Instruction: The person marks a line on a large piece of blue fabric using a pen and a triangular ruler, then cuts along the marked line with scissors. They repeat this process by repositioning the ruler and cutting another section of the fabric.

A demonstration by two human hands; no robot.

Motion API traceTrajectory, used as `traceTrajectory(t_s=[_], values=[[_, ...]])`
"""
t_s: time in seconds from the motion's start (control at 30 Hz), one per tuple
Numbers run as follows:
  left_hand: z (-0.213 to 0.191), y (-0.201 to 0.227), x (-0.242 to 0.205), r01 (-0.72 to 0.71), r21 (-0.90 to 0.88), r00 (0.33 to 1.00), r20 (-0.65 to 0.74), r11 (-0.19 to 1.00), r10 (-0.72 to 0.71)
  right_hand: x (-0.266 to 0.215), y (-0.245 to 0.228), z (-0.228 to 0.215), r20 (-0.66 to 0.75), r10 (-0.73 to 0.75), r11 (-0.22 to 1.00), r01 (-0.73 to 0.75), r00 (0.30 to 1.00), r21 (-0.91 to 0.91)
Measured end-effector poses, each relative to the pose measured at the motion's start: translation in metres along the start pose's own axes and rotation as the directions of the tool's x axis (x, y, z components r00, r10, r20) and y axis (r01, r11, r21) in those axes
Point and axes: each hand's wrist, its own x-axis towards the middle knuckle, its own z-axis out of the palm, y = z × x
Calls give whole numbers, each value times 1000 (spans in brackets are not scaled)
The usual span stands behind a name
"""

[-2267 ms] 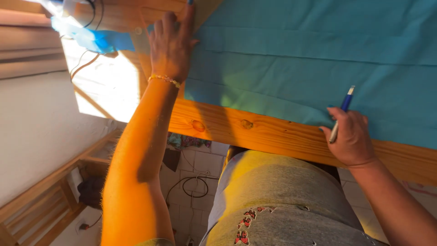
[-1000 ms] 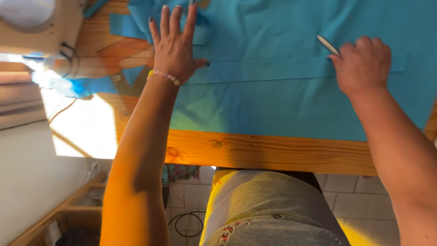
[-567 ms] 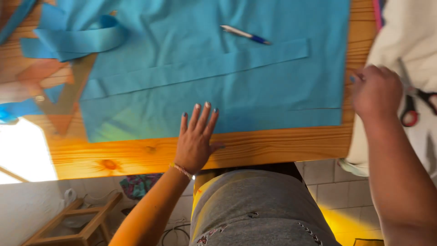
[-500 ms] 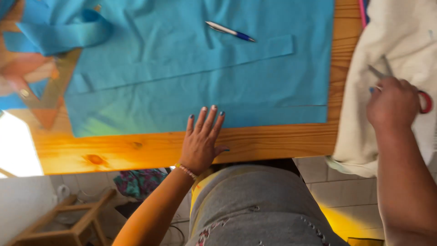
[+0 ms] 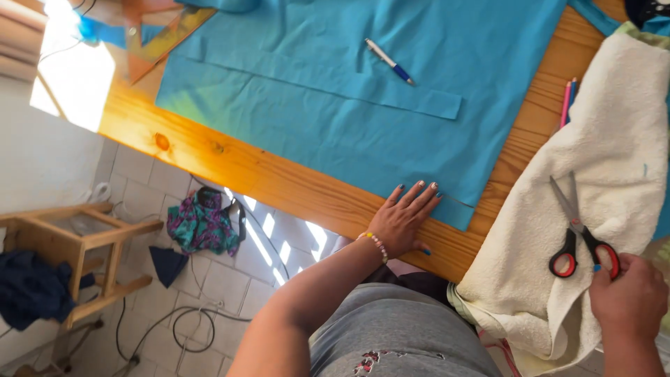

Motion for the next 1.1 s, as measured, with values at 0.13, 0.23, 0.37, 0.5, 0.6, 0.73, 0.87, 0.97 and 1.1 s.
traceTrajectory(t_s=[0.13,0.23,0.37,0.5,0.6,0.73,0.87,0.97,1.1], values=[[7,3,3,30,24,999,-17,999,-30,6,-14,-3,-175,-179,984,173,968,-49],[7,9,-2,20,53,1000,-14,998,-19,-1,-21,-2,-178,-148,987,157,973,37],[13,9,-1,-3,18,1000,-2,1000,3,12,-35,-12,157,65,998,-60,986,-37],[2,3,-3,-103,24,995,7,994,103,29,-49,-36,399,169,982,-118,901,-149],[4,0,-4,-130,48,992,8,990,129,39,-76,-64,528,213,975,-148,822,-164],[3,8,-7,-134,44,990,43,990,132,41,-54,-55,528,183,972,-72,829,-225],[18,24,-2,-136,-52,990,19,989,137,62,38,-27,524,30,997,13,851,-78],[21,38,-7,-109,-80,992,49,991,114,75,97,-7,632,-49,942,-176,773,287],[21,50,-7,-75,-112,994,65,991,83,57,46,-16,718,-141,872,-258,681,416]])
